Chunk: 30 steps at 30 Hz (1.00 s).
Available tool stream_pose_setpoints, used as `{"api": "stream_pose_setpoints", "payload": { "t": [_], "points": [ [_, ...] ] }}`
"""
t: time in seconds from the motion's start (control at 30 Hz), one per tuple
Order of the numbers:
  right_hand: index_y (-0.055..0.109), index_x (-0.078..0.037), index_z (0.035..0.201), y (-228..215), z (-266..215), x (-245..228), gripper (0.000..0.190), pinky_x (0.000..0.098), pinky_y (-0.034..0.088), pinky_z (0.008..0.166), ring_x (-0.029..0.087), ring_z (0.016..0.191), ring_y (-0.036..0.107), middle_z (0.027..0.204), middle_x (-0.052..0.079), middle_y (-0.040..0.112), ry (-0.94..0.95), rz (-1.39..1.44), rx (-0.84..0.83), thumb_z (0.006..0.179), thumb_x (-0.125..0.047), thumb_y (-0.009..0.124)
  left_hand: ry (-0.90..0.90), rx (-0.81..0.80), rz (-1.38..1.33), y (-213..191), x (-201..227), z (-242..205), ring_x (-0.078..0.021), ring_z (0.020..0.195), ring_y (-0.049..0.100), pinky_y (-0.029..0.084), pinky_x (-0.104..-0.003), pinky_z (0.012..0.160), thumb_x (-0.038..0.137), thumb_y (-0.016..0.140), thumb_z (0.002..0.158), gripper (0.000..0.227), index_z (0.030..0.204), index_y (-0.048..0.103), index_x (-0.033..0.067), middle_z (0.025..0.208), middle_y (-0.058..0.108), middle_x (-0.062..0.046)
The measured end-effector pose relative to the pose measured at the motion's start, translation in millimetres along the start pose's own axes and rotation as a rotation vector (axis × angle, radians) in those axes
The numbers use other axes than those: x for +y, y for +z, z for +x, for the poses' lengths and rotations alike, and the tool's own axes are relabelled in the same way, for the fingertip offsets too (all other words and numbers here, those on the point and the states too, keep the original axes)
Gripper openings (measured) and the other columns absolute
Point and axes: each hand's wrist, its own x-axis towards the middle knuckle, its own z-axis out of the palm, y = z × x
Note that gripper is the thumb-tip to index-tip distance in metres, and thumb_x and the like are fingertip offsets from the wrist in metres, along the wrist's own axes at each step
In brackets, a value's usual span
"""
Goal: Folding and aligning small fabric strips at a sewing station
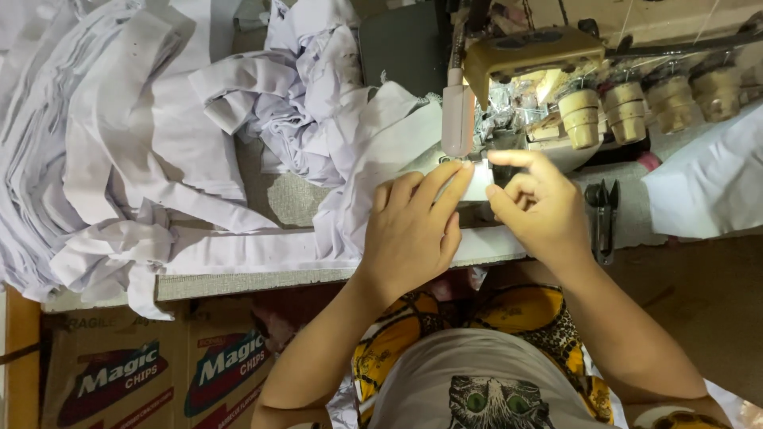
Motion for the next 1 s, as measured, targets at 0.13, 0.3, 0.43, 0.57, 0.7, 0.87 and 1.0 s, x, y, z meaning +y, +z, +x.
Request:
{"api": "stream_pose_setpoints", "payload": {
  "t": [0.13,0.3,0.43,0.57,0.7,0.87,1.0],
  "points": [
    [0.058,-0.006,0.103,5,4,37,0.015,0.0224,0.044,0.05,0.011,0.048,0.055,0.06,0.007,0.063,0.06,0.084,0.008,0.096,-0.009,0.071,-0.008,0.027,0.018,-4,1,1,-0.0222,0.112,0.055,0.039,-0.039,0.094,0.028,0.053,0.092,0.053,0.144,0.056,0.0195,0.14,0.057,0.0],
    [0.052,-0.009,0.079,11,11,33,0.027,0.0202,0.041,0.043,0.01,0.042,0.056,0.054,0.006,0.063,0.028,0.058,0.064,0.096,-0.011,0.073,-0.038,0.058,0.004,5,-2,5,-0.0244,0.112,0.055,0.038,-0.043,0.096,0.031,0.049,0.093,0.053,0.143,0.058,0.0171,0.138,0.06,-0.001],
    [0.05,-0.009,0.076,15,14,29,0.028,0.0195,0.041,0.042,0.009,0.042,0.055,0.052,0.006,0.062,0.038,0.063,0.098,0.096,-0.007,0.07,-0.031,0.09,0.043,9,-4,8,-0.0237,0.11,0.055,0.039,-0.042,0.094,0.03,0.048,0.091,0.052,0.139,0.06,0.0159,0.133,0.06,-0.001],
    [0.046,-0.01,0.068,14,13,37,0.038,0.021,0.039,0.042,0.01,0.04,0.052,0.048,0.005,0.058,-0.026,-0.006,0.12,0.095,-0.008,0.073,-0.014,0.064,-0.007,-4,-3,8,-0.0255,0.113,0.056,0.041,-0.043,0.096,0.029,0.05,0.09,0.053,0.139,0.06,0.0144,0.136,0.061,-0.002],
    [0.045,-0.013,0.061,20,16,44,0.046,0.0229,0.034,0.043,0.014,0.038,0.044,0.041,0.003,0.048,-0.167,-0.122,0.198,0.093,-0.01,0.077,-0.005,0.048,-0.02,-6,-7,7,-0.0234,0.118,0.057,0.041,-0.041,0.098,0.028,0.049,0.091,0.053,0.141,0.059,0.0143,0.14,0.06,-0.003],
    [0.044,-0.013,0.065,26,12,55,0.046,0.0291,0.037,0.048,0.022,0.043,0.044,0.046,0.007,0.047,-0.233,-0.188,0.301,0.097,-0.008,0.076,-0.062,0.051,-0.025,6,-13,18,-0.029,0.115,0.059,0.042,-0.043,0.095,0.026,0.05,0.085,0.059,0.14,0.061,0.0085,0.147,0.057,-0.008],
    [0.05,-0.011,0.076,2,-10,81,0.036,0.0325,0.04,0.054,0.021,0.053,0.048,0.057,0.007,0.051,-0.187,-0.177,0.307,0.099,-0.012,0.078,-0.164,0.137,0.034,12,-9,30,-0.0315,0.111,0.06,0.042,-0.043,0.093,0.028,0.054,0.081,0.064,0.14,0.059,0.0041,0.147,0.058,-0.011]
  ]
}}
